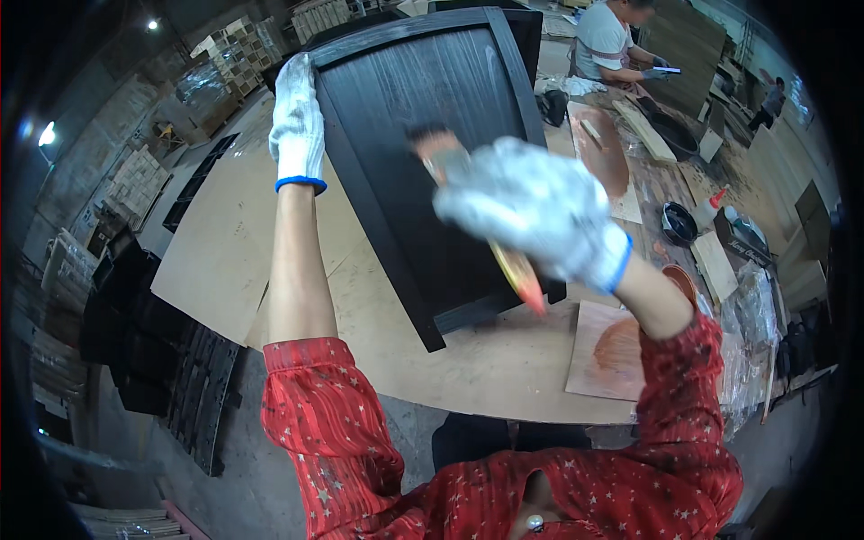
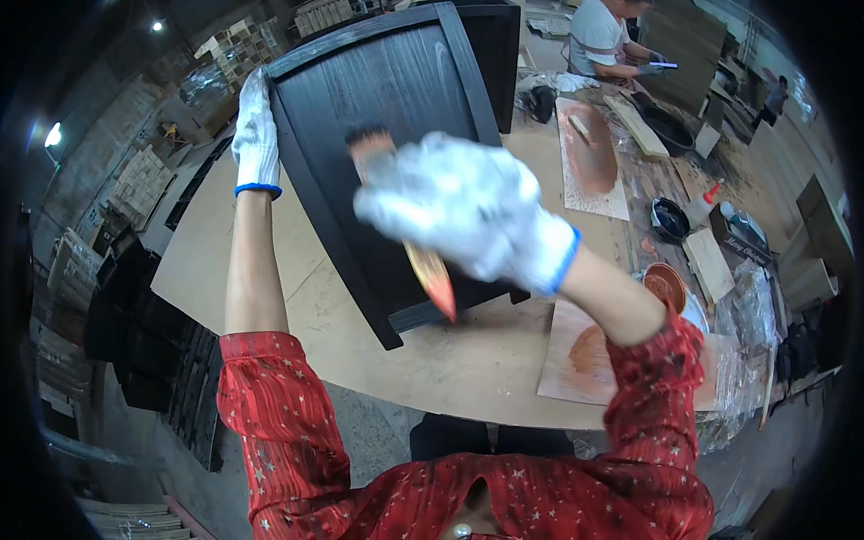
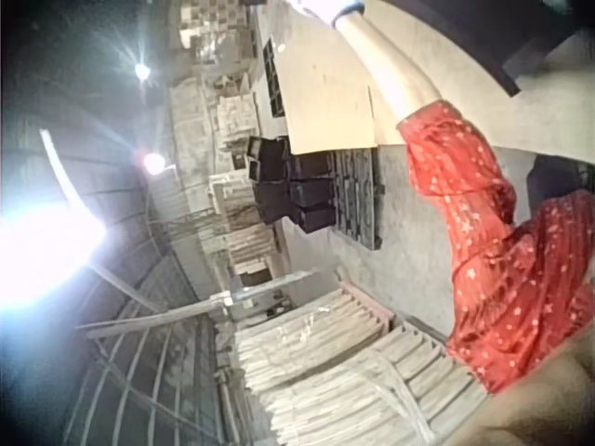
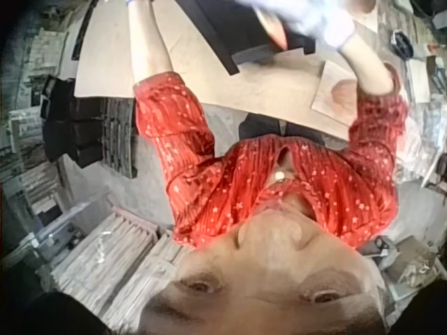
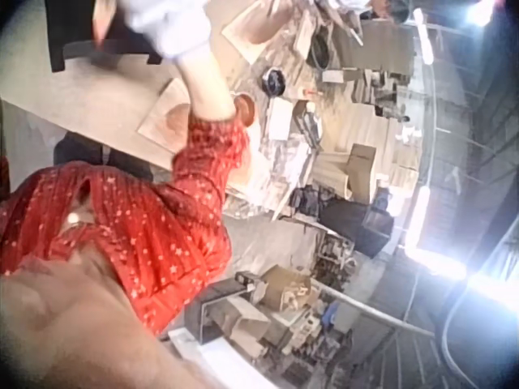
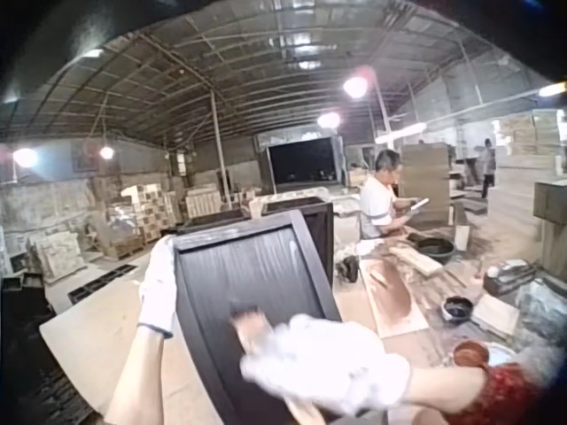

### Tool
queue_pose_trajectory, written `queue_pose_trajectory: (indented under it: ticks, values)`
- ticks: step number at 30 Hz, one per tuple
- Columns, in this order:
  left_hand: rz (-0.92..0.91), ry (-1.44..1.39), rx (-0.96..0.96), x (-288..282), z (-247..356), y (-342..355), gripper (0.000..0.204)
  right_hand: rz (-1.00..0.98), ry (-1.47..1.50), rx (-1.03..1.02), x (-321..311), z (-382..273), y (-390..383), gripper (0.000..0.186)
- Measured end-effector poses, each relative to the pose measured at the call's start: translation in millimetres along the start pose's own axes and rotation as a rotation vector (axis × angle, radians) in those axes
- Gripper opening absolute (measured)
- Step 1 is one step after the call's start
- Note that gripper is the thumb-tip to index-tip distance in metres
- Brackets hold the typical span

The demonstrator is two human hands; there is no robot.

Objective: Staining a black wooden cabinet piece using a paintbrush in a workshop.

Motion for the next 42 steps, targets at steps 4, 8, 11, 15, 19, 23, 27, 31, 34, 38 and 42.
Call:
queue_pose_trajectory:
  ticks: [4, 8, 11, 15, 19, 23, 27, 31, 34, 38, 42]
  values:
    - [0.001, 1.411, 0.326, 29, -5, -4, 0.048, -0.09, -0.05, 0.008, 35, -12, -23, 0.034]
    - [0.07, -0.324, -0.149, 21, -23, 6, 0.043, -0.328, 0.157, 0.031, 6, -64, -78, 0.03]
    - [0.062, -0.408, -0.225, 18, -36, 1, 0.045, -0.241, 0.177, 0.13, -11, -29, -53, 0.029]
    - [0.125, 0.068, 0.132, 8, -25, -1, 0.045, -0.025, -0.216, 0.129, -5, 45, -19, 0.033]
    - [0.067, -0.196, -0.074, 17, -23, 6, 0.042, -0.212, -0.211, 0.142, 8, 31, -64, 0.039]
    - [0.15, -0.189, 0.011, 12, -46, 11, 0.042, -0.235, 0.299, 0.304, -4, -32, -109, 0.031]
    - [0.148, -0.119, 0.11, 19, -38, 15, 0.043, 0.082, 0.76, 0.901, -4, -41, -138, 0.029]
    - [0.14, -0.073, 0.128, 16, -33, 9, 0.043, 0.501, 1.786, 1.494, 74, -92, -155, 0.04]
    - [0.122, -0.151, 0.048, 24, -30, 7, 0.042, 0.386, 1.257, 1.457, 55, -73, -177, 0.042]
    - [0.18, -0.05, 0.205, 7, -35, 8, 0.041, 0.488, 0.755, 1.43, -13, -44, -218, 0.042]
    - [0.127, -0.213, 0.041, 15, -32, 13, 0.041, 0.609, 0.444, 1.28, -54, -50, -207, 0.028]
Point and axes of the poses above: each hand's wrist, its own y-axis towards the middle knuckle, its own x-axis out of the palm, z = x × y, the point moved 9 cm from there along y, towards the middle knuckle, and after that the axes turned 2 degrees about z, right-handed, at the moved point
